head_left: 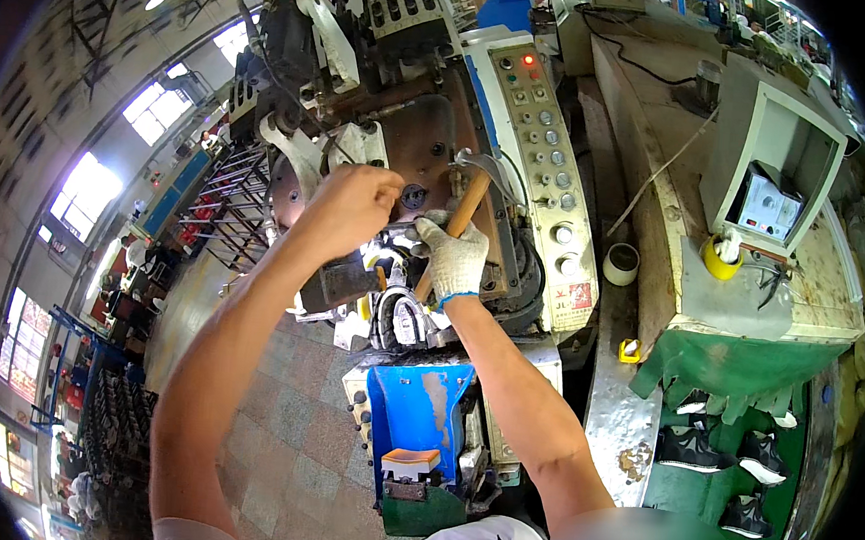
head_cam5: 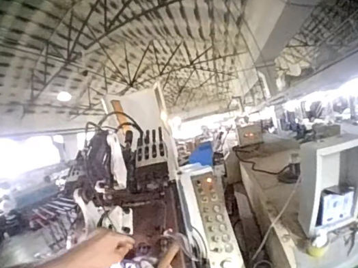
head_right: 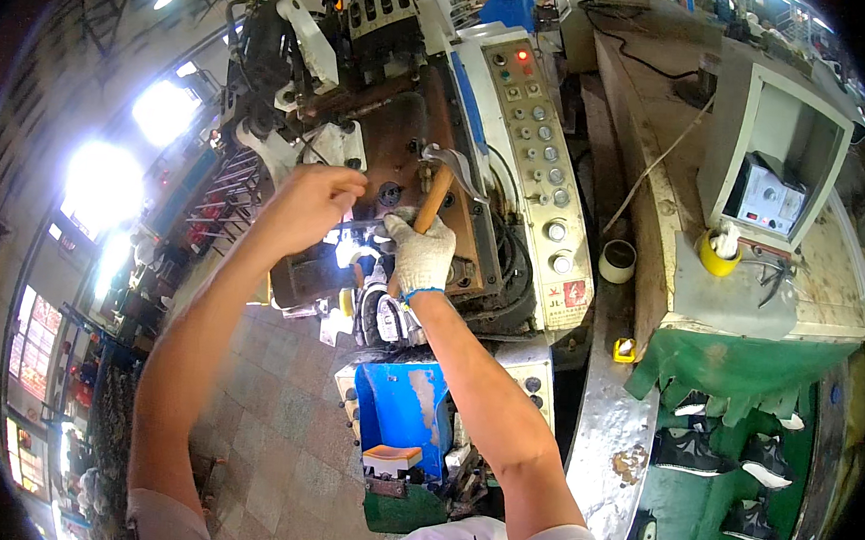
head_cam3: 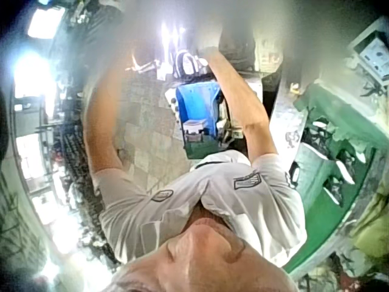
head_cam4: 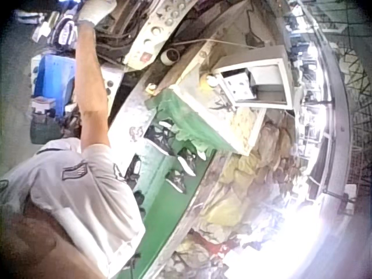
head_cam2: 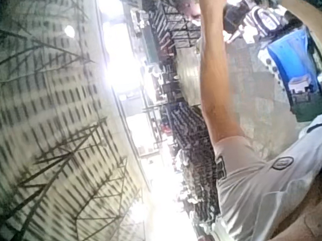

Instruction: The person uses a wrench and a hammer to adjust and tighten components on a shoe lasting machine, moving between different bolt locations and tapping parts into place.

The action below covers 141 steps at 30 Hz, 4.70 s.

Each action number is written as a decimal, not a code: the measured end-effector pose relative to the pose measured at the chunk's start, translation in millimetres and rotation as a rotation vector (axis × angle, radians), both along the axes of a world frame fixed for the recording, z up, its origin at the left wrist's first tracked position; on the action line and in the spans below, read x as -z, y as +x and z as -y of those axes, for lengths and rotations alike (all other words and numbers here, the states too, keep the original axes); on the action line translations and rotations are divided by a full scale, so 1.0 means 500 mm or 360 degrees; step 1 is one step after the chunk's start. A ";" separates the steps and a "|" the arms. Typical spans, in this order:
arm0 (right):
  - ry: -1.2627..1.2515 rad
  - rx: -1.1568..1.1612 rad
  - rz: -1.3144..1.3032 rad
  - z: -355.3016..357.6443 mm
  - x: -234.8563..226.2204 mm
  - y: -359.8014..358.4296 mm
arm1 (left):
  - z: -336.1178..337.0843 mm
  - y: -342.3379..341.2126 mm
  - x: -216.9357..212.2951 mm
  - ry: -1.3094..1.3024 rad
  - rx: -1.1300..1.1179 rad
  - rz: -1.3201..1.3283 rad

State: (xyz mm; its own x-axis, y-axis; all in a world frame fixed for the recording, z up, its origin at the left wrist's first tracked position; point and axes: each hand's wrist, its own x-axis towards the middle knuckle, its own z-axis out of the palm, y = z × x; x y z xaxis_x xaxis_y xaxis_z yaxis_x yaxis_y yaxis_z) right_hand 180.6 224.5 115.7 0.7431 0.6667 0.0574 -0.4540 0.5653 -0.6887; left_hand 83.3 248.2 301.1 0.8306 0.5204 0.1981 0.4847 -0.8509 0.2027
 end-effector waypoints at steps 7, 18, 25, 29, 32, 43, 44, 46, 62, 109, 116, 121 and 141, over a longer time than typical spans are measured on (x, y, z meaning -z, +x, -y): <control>0.0007 -0.0030 0.0039 -0.002 0.004 -0.003 | -0.103 0.077 0.098 0.0183 0.0108 -0.1096; -0.0774 0.0179 0.0322 0.274 0.071 0.048 | -0.146 0.122 0.133 -0.0576 -0.0135 -0.0846; -0.1089 0.0194 -0.0151 0.629 0.285 -0.065 | -0.230 0.145 0.182 -0.0008 0.1092 -0.1102; -0.1514 0.0082 -0.0257 0.738 0.356 -0.115 | -0.234 0.110 0.217 -0.0393 0.0099 -0.1065; -0.1593 0.0039 -0.0449 0.741 0.343 -0.113 | -0.154 0.134 0.179 -0.0499 -0.0244 -0.0897; -0.1473 -0.0028 -0.0360 0.665 0.346 -0.126 | -0.210 0.109 0.202 -0.0603 0.0106 -0.0725; -0.1497 -0.0030 -0.0353 0.666 0.341 -0.129 | -0.210 0.108 0.198 -0.0627 0.0102 -0.0719; -0.1543 -0.0038 -0.0337 0.674 0.330 -0.136 | -0.231 0.102 0.212 -0.0575 0.0229 -0.0693; -0.1518 -0.0032 -0.0538 0.695 0.344 -0.153 | -0.226 0.118 0.210 -0.0457 0.0549 -0.0747; -0.2659 0.1403 0.1247 1.054 0.304 0.703 | -0.157 0.068 0.133 -0.0163 0.0261 -0.0644; -0.2821 0.1771 0.1262 1.054 0.261 1.014 | -0.181 0.076 0.145 -0.0106 0.0185 -0.0660; -0.2378 0.1421 0.2220 0.898 0.210 1.029 | -0.125 0.078 0.099 0.0033 0.0068 -0.0900; -0.2365 -0.0176 0.2620 0.722 0.181 1.141 | -0.120 0.044 0.106 0.0036 0.0037 -0.0868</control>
